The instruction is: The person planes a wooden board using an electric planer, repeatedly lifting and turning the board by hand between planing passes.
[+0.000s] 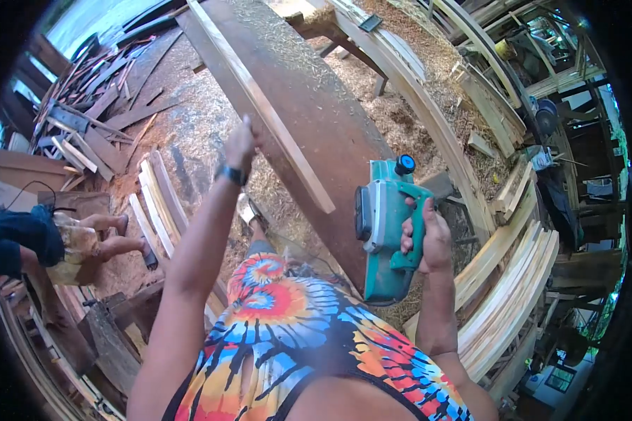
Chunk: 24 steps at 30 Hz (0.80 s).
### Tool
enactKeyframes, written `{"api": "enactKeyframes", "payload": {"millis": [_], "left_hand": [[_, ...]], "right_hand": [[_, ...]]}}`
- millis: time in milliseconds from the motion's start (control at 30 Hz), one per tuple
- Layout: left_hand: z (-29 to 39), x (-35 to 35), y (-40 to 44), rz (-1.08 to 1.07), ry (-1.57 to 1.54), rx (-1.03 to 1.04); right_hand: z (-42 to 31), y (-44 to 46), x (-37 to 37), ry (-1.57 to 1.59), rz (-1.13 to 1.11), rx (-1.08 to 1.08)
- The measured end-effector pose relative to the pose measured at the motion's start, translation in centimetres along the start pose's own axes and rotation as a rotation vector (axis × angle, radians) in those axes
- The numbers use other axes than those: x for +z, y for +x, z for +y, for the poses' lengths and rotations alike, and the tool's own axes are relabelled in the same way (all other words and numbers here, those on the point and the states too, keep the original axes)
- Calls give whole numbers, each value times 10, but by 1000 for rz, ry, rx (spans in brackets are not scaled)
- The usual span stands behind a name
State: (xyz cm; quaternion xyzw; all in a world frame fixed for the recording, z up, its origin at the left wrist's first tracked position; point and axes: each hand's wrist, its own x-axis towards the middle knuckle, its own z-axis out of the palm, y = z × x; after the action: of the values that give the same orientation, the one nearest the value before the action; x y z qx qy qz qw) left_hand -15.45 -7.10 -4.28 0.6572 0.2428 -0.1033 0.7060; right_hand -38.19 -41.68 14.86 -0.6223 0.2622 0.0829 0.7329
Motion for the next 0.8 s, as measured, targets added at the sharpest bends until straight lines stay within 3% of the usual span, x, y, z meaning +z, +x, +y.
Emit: {"api": "enactKeyframes", "payload": {"millis": [67,100,133,167,200,233,300,333,400,467,533,600,667,733,767,800], "left_hand": [[-50,-6,-44,23,302,246],[-106,-8,-38,-31,448,224],[-50,1,-117,-301,395,19],[-70,-5,-130,-573,544,286],[-94,-7,-139,-866,354,287],[-44,-9,-171,-1056,538,29],[-10,-11,-194,-1345,596,-81],[-18,-11,-186,-1457,466,89],[-12,-21,-165,-1451,505,44],[-28,-30,-129,-1437,513,170],[-23,-38,-110,-1267,596,93],[-23,-44,-78,-1175,882,160],[-33,-60,-29,-1410,1008,529],[-1,-69,-3,-1473,950,381],[-34,-71,21,-1495,865,511],[-30,-73,29,-1439,768,445]], "right_hand": [[-20,-10,16,108,-23,-27],[-26,-10,22,120,-84,-62],[-34,-12,34,136,-118,-83],[-44,-12,51,150,-159,-104],[-52,-11,64,164,-204,-127],[-59,-5,72,163,-303,-140],[-69,12,94,141,-365,-162],[-74,22,106,125,-395,-176],[-83,43,131,147,-396,-170],[-93,65,158,160,-426,-140],[-103,89,197,92,-422,-139],[-110,121,237,-9,-457,-132],[-117,157,283,-81,-457,-138],[-127,197,327,-153,-477,-157],[-135,218,349,-174,-509,-153],[-144,238,371,-211,-504,-149]]}}
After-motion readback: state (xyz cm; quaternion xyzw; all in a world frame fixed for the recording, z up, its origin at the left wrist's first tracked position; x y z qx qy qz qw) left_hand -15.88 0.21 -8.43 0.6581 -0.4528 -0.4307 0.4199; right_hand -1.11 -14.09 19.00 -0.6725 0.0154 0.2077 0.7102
